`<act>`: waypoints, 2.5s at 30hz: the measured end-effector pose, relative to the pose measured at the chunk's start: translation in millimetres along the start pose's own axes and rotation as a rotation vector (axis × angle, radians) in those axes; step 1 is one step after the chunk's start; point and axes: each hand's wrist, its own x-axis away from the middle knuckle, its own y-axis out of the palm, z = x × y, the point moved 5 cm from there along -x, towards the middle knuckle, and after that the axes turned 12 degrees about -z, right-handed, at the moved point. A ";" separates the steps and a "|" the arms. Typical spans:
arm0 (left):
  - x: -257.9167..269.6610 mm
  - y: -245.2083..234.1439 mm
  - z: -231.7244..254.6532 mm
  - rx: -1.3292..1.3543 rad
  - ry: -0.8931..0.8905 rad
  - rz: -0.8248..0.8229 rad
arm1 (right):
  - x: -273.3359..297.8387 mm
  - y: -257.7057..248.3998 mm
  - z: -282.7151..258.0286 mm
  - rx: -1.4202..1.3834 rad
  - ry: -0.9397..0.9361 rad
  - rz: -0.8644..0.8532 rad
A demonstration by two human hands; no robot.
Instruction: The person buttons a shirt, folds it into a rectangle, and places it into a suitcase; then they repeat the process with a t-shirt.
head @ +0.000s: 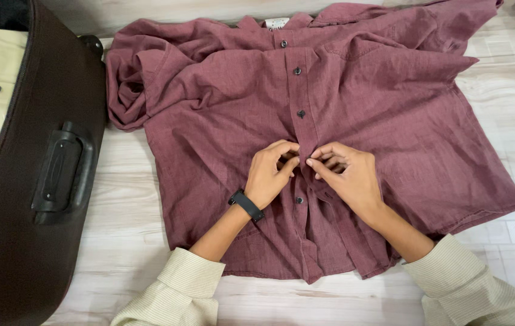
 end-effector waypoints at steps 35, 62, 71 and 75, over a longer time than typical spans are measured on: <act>1.2 -3.6 3.4 0.065 -0.048 0.037 | -2.7 -0.4 -1.1 0.011 -0.038 -0.109; 51.7 18.0 59.4 -0.521 0.006 -0.083 | 48.5 -10.9 -29.3 0.563 0.070 -0.175; 63.7 15.0 53.7 -0.441 0.080 -0.123 | 50.3 -11.6 -4.7 0.496 -0.027 -0.223; 64.8 10.3 50.9 -0.331 0.060 -0.113 | 55.2 -10.7 17.4 0.187 0.110 -0.176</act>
